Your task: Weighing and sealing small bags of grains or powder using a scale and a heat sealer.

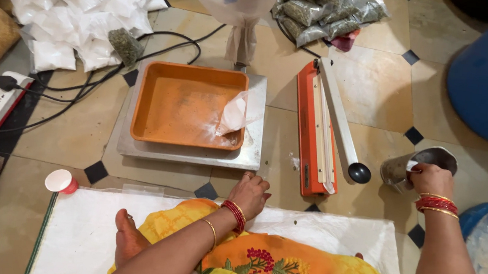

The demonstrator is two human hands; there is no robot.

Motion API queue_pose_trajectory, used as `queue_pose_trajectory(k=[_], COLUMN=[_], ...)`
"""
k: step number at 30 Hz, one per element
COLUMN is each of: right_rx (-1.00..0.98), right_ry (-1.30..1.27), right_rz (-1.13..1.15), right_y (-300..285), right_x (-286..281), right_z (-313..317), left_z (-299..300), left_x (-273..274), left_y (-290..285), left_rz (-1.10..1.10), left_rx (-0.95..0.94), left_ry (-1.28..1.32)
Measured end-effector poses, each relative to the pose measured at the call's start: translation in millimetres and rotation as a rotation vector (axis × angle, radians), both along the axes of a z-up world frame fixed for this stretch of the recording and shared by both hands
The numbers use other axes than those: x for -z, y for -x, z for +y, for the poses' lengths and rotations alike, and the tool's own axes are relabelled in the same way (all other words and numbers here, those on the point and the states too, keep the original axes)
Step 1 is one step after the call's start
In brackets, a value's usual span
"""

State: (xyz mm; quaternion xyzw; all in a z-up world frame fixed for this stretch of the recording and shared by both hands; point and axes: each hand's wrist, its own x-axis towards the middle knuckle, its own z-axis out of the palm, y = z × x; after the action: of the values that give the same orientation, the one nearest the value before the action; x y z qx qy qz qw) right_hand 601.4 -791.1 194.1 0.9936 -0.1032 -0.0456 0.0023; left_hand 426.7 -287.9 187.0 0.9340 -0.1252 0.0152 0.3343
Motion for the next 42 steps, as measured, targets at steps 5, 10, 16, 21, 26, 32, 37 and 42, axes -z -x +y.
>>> queue_pose_trajectory(k=[5,10,16,21,26,32,37,42], right_rx=[0.126,0.260,0.133,-0.087,-0.350,-0.651,-0.995,-1.141], right_ry=[-0.240,-0.535,-0.913,-1.193,-1.181,-0.779,-0.323,-0.143], right_rz=[-0.301,-0.507,-0.721,-0.696,-0.394,-0.325,-0.408,-0.416], right_y=[39.5,70.0,81.5,86.2,64.4,38.8,27.1,22.4], right_x=[-15.1,-54.2,-116.3,-198.0,-208.9,-179.9,-174.6,-174.8], right_z=[5.6,32.6,74.2,176.1,281.5,388.6,421.4,428.9], left_z=[2.0,1.0,-2.1,-4.7,-5.1,-4.2,-4.6,-6.5], left_x=[2.9,5.6,-1.4,-6.1,-12.8,-22.3,-33.0,-36.5], left_y=[-0.1,-2.0,-2.6,-3.9,-6.3,-10.7,-10.6,-13.3], left_rz=[0.000,0.002,0.017,0.025,0.062,0.089,0.123,0.130], left_rx=[0.002,-0.009,0.009,0.038,0.054,0.063,0.059,0.074], left_ry=[-0.027,-0.019,-0.026,-0.024,-0.033,-0.065,-0.040,0.025])
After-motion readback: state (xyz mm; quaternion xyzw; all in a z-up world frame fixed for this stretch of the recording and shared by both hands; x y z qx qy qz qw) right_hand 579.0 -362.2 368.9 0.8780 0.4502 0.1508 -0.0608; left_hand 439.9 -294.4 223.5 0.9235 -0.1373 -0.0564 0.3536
